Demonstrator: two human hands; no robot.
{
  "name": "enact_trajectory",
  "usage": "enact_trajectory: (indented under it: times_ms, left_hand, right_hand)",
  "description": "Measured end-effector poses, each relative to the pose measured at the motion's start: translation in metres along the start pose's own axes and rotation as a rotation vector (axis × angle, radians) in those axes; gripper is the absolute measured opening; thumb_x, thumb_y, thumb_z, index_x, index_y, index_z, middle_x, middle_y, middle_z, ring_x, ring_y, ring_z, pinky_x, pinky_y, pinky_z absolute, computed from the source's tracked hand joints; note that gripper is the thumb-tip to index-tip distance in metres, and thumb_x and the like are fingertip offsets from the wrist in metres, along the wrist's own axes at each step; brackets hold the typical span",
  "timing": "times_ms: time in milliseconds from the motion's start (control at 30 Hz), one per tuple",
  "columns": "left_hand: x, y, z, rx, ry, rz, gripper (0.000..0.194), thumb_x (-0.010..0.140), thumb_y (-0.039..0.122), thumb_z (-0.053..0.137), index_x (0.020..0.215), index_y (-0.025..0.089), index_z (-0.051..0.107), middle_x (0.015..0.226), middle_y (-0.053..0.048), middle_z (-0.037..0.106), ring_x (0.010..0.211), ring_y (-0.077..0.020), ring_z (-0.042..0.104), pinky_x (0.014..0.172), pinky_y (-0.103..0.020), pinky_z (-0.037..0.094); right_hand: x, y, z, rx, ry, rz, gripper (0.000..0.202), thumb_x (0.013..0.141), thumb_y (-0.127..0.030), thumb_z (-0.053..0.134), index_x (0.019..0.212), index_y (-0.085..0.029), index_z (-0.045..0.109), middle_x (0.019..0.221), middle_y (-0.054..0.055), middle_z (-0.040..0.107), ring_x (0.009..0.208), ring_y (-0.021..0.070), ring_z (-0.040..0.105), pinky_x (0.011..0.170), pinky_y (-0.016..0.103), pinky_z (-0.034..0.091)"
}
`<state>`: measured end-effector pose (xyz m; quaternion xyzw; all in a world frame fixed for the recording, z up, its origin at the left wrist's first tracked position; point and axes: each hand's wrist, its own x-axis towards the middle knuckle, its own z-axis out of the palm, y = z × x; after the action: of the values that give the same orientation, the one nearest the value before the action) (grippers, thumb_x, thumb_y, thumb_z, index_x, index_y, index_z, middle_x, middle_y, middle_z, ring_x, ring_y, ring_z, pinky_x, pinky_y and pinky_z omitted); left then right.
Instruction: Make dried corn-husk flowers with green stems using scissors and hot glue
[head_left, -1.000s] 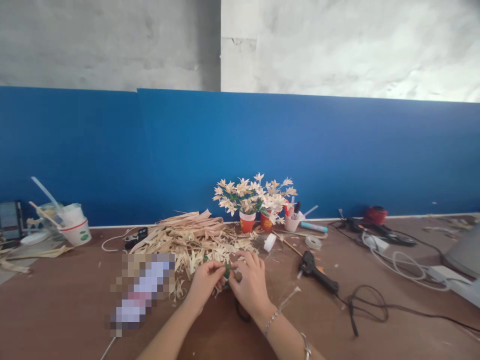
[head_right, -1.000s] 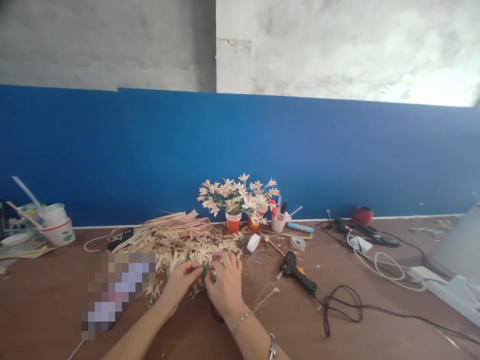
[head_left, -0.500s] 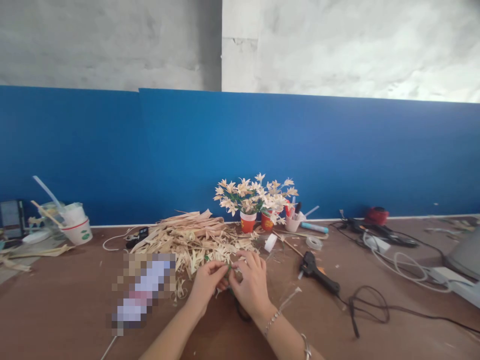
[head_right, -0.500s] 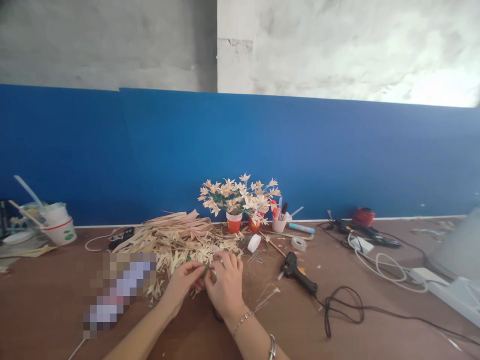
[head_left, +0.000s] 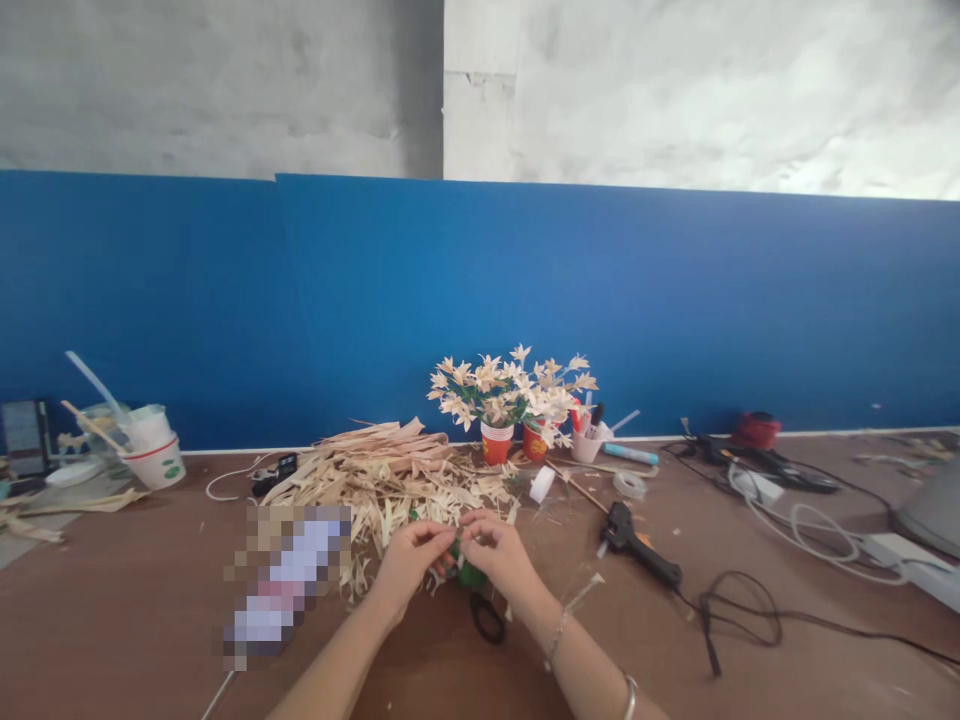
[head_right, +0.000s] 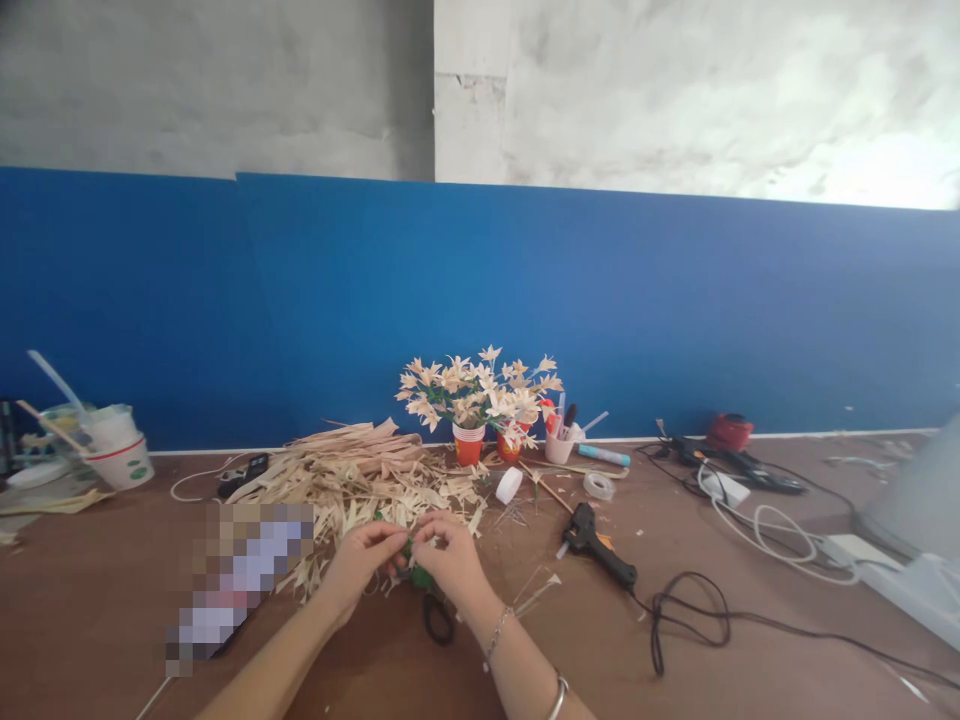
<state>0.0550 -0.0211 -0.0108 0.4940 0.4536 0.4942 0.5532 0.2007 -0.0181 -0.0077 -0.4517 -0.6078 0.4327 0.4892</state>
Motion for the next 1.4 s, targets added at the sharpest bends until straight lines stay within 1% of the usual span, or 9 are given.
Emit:
enact_trajectory:
  times_ms: [200,333,433,533,667,800,1033,1267,1400]
  left_hand:
    - [-0.006,0.008,0.001,-0.005,-0.091,0.013,0.024,0.063,0.034,0.067,0.074,0.012,0.066,0.049,0.001,0.060,0.045,-0.0099,0.051,0.047,-0.021,0.042]
    - [-0.006,0.008,0.002,0.057,-0.106,0.012,0.026,0.066,0.039,0.064,0.069,0.014,0.060,0.046,0.003,0.057,0.036,-0.0072,0.044,0.037,-0.018,0.034]
    - [-0.004,0.003,0.001,0.108,-0.073,0.008,0.027,0.067,0.042,0.061,0.070,0.015,0.057,0.043,0.004,0.055,0.030,-0.0052,0.037,0.032,-0.017,0.025]
    - [-0.002,-0.001,0.001,0.147,-0.027,0.012,0.026,0.068,0.041,0.059,0.069,0.016,0.055,0.041,0.005,0.054,0.028,-0.0048,0.034,0.030,-0.017,0.022]
    - [-0.002,-0.003,0.002,0.205,0.019,0.063,0.021,0.069,0.037,0.058,0.067,0.016,0.056,0.041,0.006,0.051,0.031,-0.0066,0.038,0.034,-0.017,0.026]
    - [-0.003,-0.003,0.005,0.231,0.050,0.127,0.019,0.069,0.034,0.058,0.065,0.016,0.056,0.044,0.005,0.052,0.041,-0.0103,0.048,0.042,-0.019,0.034]
    - [-0.003,-0.003,0.010,0.230,0.083,0.087,0.021,0.068,0.037,0.057,0.064,0.016,0.057,0.042,0.005,0.051,0.038,-0.0109,0.046,0.042,-0.021,0.035]
    - [0.000,-0.002,0.004,0.263,0.045,0.089,0.020,0.065,0.035,0.059,0.064,0.016,0.060,0.046,0.003,0.056,0.039,-0.0112,0.047,0.041,-0.022,0.036]
    - [0.001,0.000,0.000,0.243,0.003,0.075,0.019,0.066,0.035,0.059,0.065,0.016,0.059,0.046,0.003,0.056,0.038,-0.0109,0.047,0.041,-0.022,0.036]
  right_hand:
    - [-0.003,-0.007,-0.005,0.405,-0.270,0.292,0.006,0.054,-0.020,0.059,0.051,-0.015,0.059,0.055,-0.002,0.053,0.050,0.0088,0.042,0.050,0.021,0.030]
    - [-0.002,-0.008,-0.006,0.373,-0.371,0.312,0.012,0.059,-0.025,0.055,0.055,-0.014,0.060,0.053,-0.001,0.055,0.051,0.0094,0.043,0.051,0.022,0.030]
    - [-0.001,-0.006,-0.005,0.149,-0.204,0.221,0.010,0.060,-0.026,0.056,0.062,-0.016,0.059,0.055,-0.002,0.053,0.052,0.0103,0.043,0.053,0.023,0.033]
    - [-0.003,-0.007,-0.002,-0.174,0.011,-0.092,0.009,0.061,-0.019,0.055,0.069,-0.018,0.058,0.073,0.001,0.057,0.069,0.0148,0.050,0.065,0.026,0.039]
    - [-0.012,-0.014,0.003,-0.505,0.106,-0.370,0.016,0.059,-0.011,0.055,0.073,-0.019,0.056,0.086,0.004,0.055,0.085,0.0190,0.048,0.077,0.030,0.037]
    - [-0.019,-0.017,0.008,-0.718,0.163,-0.381,0.018,0.061,-0.012,0.055,0.077,-0.019,0.054,0.093,0.004,0.054,0.089,0.0212,0.046,0.076,0.033,0.034]
    - [-0.019,-0.013,0.009,-0.867,0.226,-0.411,0.012,0.065,-0.011,0.055,0.073,-0.020,0.054,0.095,0.004,0.054,0.090,0.0217,0.044,0.075,0.034,0.030]
    - [-0.017,-0.015,0.006,-0.827,0.213,-0.408,0.012,0.063,-0.009,0.055,0.068,-0.020,0.057,0.096,0.004,0.056,0.092,0.0221,0.045,0.077,0.035,0.031]
    - [-0.011,-0.010,0.003,-0.622,0.155,-0.366,0.010,0.061,-0.009,0.054,0.061,-0.018,0.058,0.091,0.005,0.056,0.090,0.0207,0.048,0.079,0.034,0.035]
